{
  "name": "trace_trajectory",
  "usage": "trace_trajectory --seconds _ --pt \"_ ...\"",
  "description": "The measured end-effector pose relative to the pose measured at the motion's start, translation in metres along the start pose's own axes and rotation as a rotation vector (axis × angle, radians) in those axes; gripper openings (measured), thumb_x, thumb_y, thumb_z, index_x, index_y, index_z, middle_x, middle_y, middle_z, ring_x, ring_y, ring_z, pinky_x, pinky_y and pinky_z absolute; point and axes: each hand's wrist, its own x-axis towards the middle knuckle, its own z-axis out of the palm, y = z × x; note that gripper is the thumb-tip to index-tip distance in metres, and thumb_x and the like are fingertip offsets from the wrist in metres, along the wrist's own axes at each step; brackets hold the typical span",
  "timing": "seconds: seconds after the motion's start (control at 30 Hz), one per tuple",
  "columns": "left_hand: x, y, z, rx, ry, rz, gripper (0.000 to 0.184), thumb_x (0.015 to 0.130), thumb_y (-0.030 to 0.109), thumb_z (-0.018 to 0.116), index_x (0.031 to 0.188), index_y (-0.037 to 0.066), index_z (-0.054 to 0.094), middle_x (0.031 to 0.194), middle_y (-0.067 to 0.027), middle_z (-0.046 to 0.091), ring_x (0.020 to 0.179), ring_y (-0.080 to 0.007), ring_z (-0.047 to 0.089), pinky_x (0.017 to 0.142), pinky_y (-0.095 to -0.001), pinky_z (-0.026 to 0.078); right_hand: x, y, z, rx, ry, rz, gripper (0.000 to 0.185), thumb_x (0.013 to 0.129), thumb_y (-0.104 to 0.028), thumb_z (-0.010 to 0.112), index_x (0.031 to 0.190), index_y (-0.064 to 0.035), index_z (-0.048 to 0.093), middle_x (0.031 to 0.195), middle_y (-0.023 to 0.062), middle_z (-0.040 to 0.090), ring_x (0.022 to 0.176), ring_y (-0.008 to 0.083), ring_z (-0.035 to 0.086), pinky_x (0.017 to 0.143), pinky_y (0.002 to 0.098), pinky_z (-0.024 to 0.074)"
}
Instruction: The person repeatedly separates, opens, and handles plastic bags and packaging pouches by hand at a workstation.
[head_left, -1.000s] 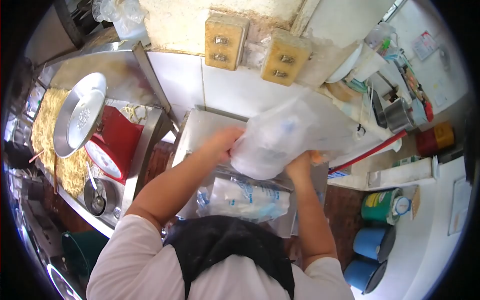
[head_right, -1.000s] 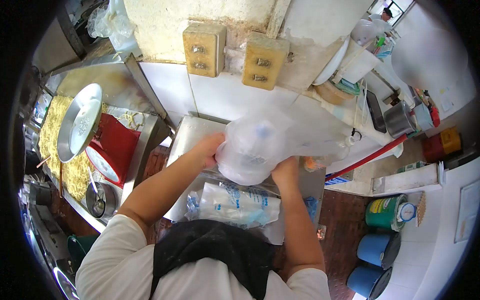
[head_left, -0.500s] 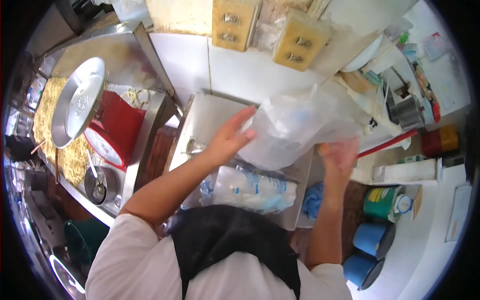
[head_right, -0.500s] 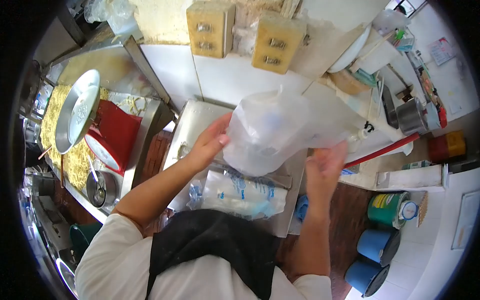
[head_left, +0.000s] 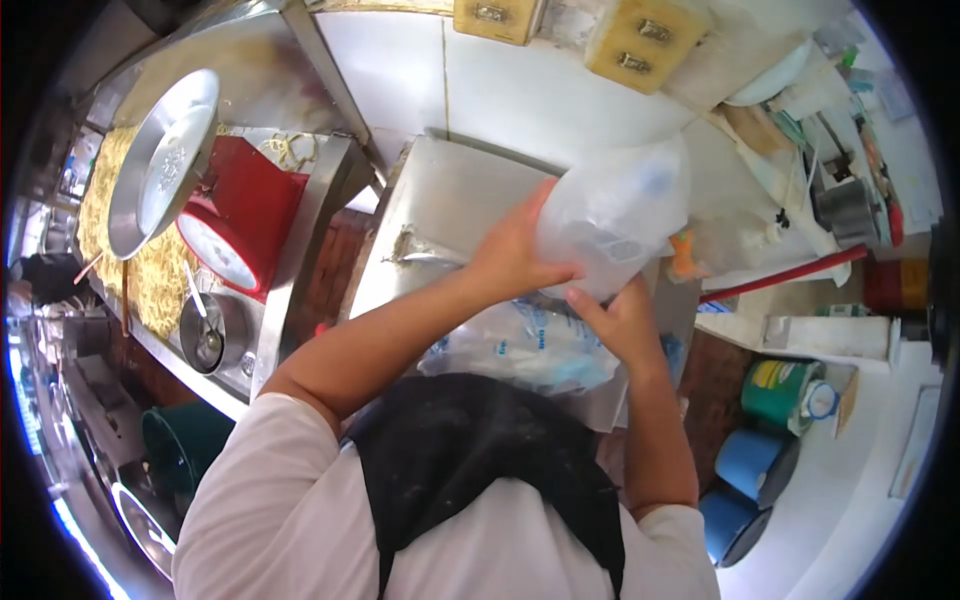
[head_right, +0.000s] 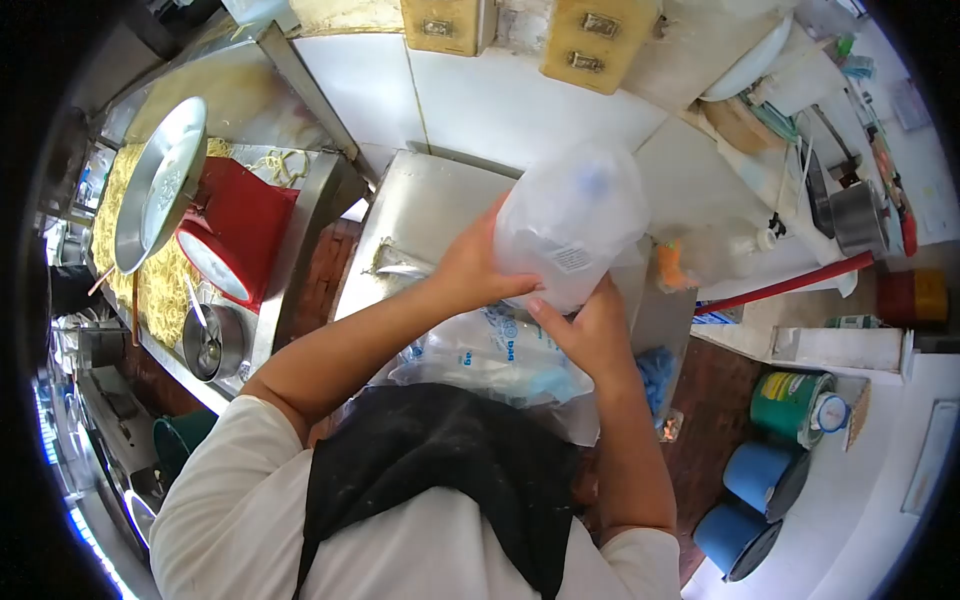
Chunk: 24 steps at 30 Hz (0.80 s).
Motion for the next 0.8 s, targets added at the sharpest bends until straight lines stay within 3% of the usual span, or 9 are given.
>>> trace_trajectory --seconds 0.07,0.13,0.17,0.23,0.3,0.37,0.5,0.63,0.8 --pt "-0.008 0.01 -0.005 0.09 0.072 0.026 0.097 0.068 0.028 0.087 0.146 0.002 0.035 0.132 -0.0215 0.055 0.123 -0.0366 0.053 0.104 -0.0421 0.042 -0.012 -0.004 -0.005 0.059 0.048 0.133 0.048 0.08 -0.021 0.078 0.119 0.0005 0.061 0.118 0.0157 0.065 0.107 0.0259 0.063 0.092 0.04 0.0491" --pt "-0.035 0.022 -0.02 0.323 0.24 0.074 0.086 0.07 0.023 0.086 0.143 0.006 0.043 0.129 -0.0166 0.059 0.12 -0.0287 0.056 0.101 -0.0391 0.044 -0.031 0.007 -0.013 -0.119 0.236 0.15 0.046 0.082 -0.018 0.077 0.121 0.0006 0.062 0.117 0.0154 0.065 0.104 0.023 0.063 0.09 0.0369 0.05" --pt "-0.046 0.028 -0.032 0.275 0.162 -0.01 0.08 0.071 0.024 0.086 0.139 0.006 0.048 0.125 -0.0159 0.061 0.116 -0.0278 0.058 0.099 -0.0385 0.046 -0.042 0.013 -0.017 -0.207 0.328 0.159 0.045 0.083 -0.017 0.076 0.121 0.0007 0.062 0.117 0.0153 0.066 0.103 0.0216 0.063 0.089 0.0353 0.0505" --pt "-0.065 0.036 -0.056 0.179 0.007 -0.178 0.068 0.073 0.025 0.086 0.13 0.006 0.056 0.117 -0.0144 0.064 0.108 -0.026 0.062 0.094 -0.0372 0.049 -0.061 0.022 -0.026 -0.022 0.296 0.331 0.044 0.085 -0.015 0.074 0.124 0.0009 0.061 0.115 0.0145 0.067 0.1 0.0188 0.064 0.087 0.0327 0.0506" --pt "-0.083 0.032 -0.067 0.015 -0.311 -0.535 0.054 0.076 0.031 0.084 0.118 0.003 0.064 0.106 -0.0125 0.068 0.095 -0.0233 0.065 0.085 -0.0349 0.052 -0.073 0.021 -0.028 0.109 0.268 0.431 0.043 0.086 -0.014 0.073 0.125 0.0011 0.061 0.113 0.0137 0.068 0.098 0.0169 0.064 0.086 0.0311 0.0506" --pt "-0.099 0.037 -0.07 0.303 -0.551 -0.46 0.055 0.078 0.037 0.081 0.119 0.003 0.063 0.105 -0.0129 0.068 0.091 -0.0254 0.066 0.08 -0.0355 0.053 -0.078 0.018 -0.026 0.187 0.25 0.467 0.041 0.087 -0.014 0.072 0.123 0.0015 0.061 0.111 0.0128 0.069 0.096 0.0159 0.064 0.085 0.0305 0.0504" --pt "-0.118 0.022 -0.06 0.405 -0.601 -0.488 0.05 0.079 0.04 0.078 0.114 0.006 0.067 0.101 -0.0139 0.069 0.089 -0.0281 0.067 0.081 -0.0363 0.052 -0.076 0.001 -0.016 0.109 0.17 0.436 0.036 0.087 -0.013 0.071 0.12 -0.0005 0.064 0.106 0.0118 0.071 0.094 0.015 0.065 0.083 0.0302 0.0505" --pt "-0.13 0.003 -0.053 0.481 -0.593 -0.442 0.032 0.089 0.032 0.069 0.106 0.005 0.069 0.086 -0.0121 0.07 0.082 -0.0265 0.068 0.078 -0.036 0.052 -0.078 -0.013 -0.01 0.013 0.119 0.367 0.033 0.086 -0.014 0.072 0.117 -0.0029 0.066 0.103 0.0109 0.072 0.092 0.016 0.067 0.081 0.0313 0.0508" --pt "-0.136 -0.014 -0.054 0.017 -0.407 -0.711 0.025 0.097 0.024 0.061 0.1 0.0 0.067 0.079 -0.0062 0.069 0.074 -0.0143 0.065 0.071 -0.0298 0.051 -0.083 -0.036 0.007 -0.036 0.025 0.258 0.028 0.085 -0.014 0.072 0.111 -0.0037 0.069 0.101 0.0115 0.072 0.09 0.0204 0.068 0.081 0.0325 0.0513"
